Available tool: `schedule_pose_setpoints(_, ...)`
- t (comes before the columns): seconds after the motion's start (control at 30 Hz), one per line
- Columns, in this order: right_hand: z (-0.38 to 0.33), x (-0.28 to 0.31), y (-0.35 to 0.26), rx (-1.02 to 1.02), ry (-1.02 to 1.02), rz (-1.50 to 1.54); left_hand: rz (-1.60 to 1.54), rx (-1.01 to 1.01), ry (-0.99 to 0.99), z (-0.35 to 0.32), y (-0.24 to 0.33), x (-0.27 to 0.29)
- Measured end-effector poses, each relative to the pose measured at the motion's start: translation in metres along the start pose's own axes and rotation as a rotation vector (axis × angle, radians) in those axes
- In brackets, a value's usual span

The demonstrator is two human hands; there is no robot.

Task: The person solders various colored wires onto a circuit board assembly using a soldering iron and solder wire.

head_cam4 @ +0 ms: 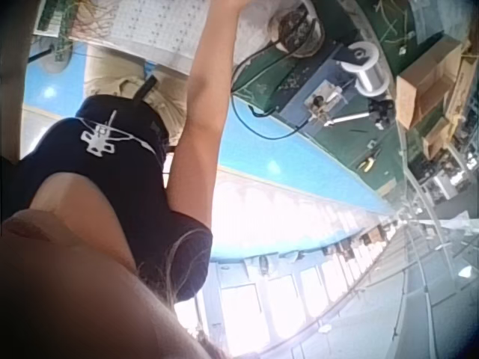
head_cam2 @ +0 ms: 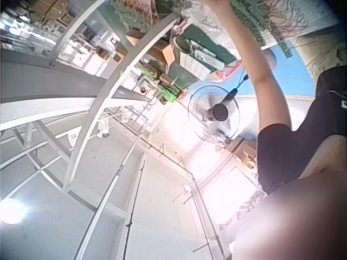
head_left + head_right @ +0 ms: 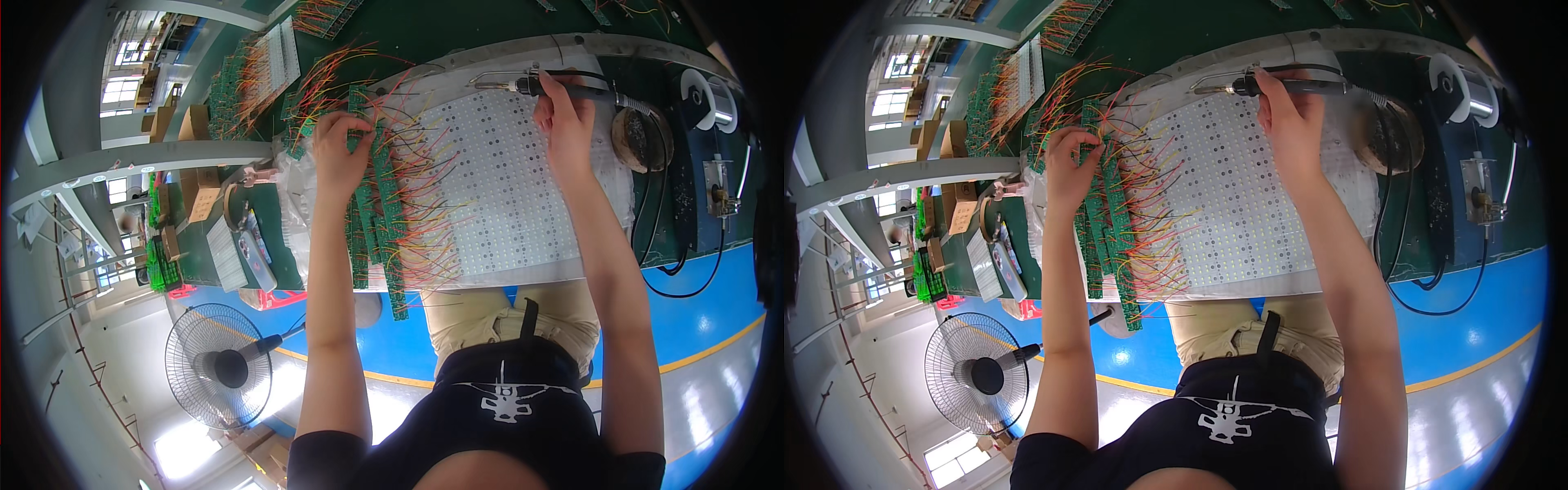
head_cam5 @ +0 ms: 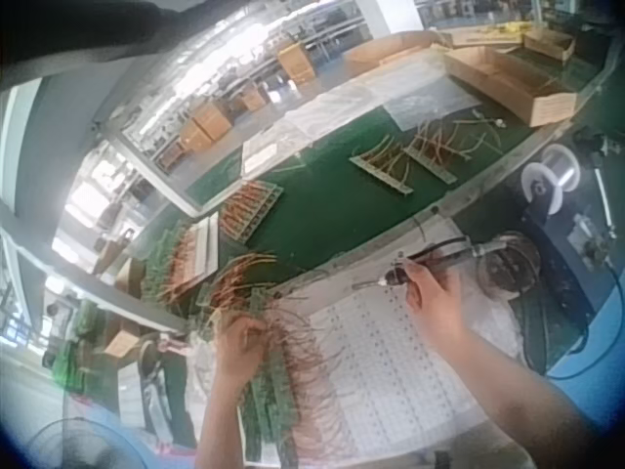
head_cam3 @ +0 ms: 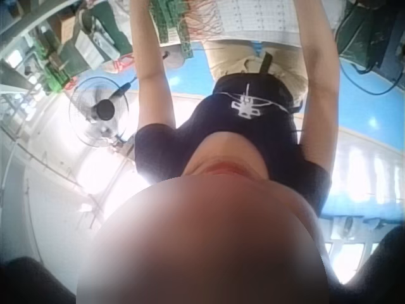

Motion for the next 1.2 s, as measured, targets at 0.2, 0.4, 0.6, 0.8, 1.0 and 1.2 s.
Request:
schedule_pose_setpoints(0.2,0.001,0.003,0.004,-0.016,0.007,0.015,-0.023,-0.094,0.025,0.000,0.014,0.004)
schedule_pose_setpoints(0.4,0.001,0.004,0.004,0.006,-0.025,0.048,-0.145,-0.136,0.102,-0.006,0.025,0.015)
schedule_pose_setpoints(0.6,0.002,0.003,0.006,0.001,-0.002,0.045,0.050,-0.305,0.122,-0.015,0.040,0.020)
schedule_pose_setpoints(0.8,0.003,0.004,0.005,0.017,-0.018,0.037,0.082,-0.349,0.094,-0.018,0.049,0.016)
schedule_pose_setpoints(1.0,0.002,0.005,0.005,0.014,-0.007,0.008,-0.001,-0.280,0.026,-0.017,0.051,0.009)
schedule_pose_setpoints(1.2,0.003,0.004,0.004,0.024,-0.022,0.005,-0.024,-0.338,-0.052,-0.011,0.068,0.002)
Point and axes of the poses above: each hand's wrist, its own z-axis towards the middle knuckle, its own x-axis out of the back of the hand, y = z × x, the point moved 10 cm from there along z, towards the middle knuckle, and after that the axes turned 7 degrees about -y, right-handed, at the moved point
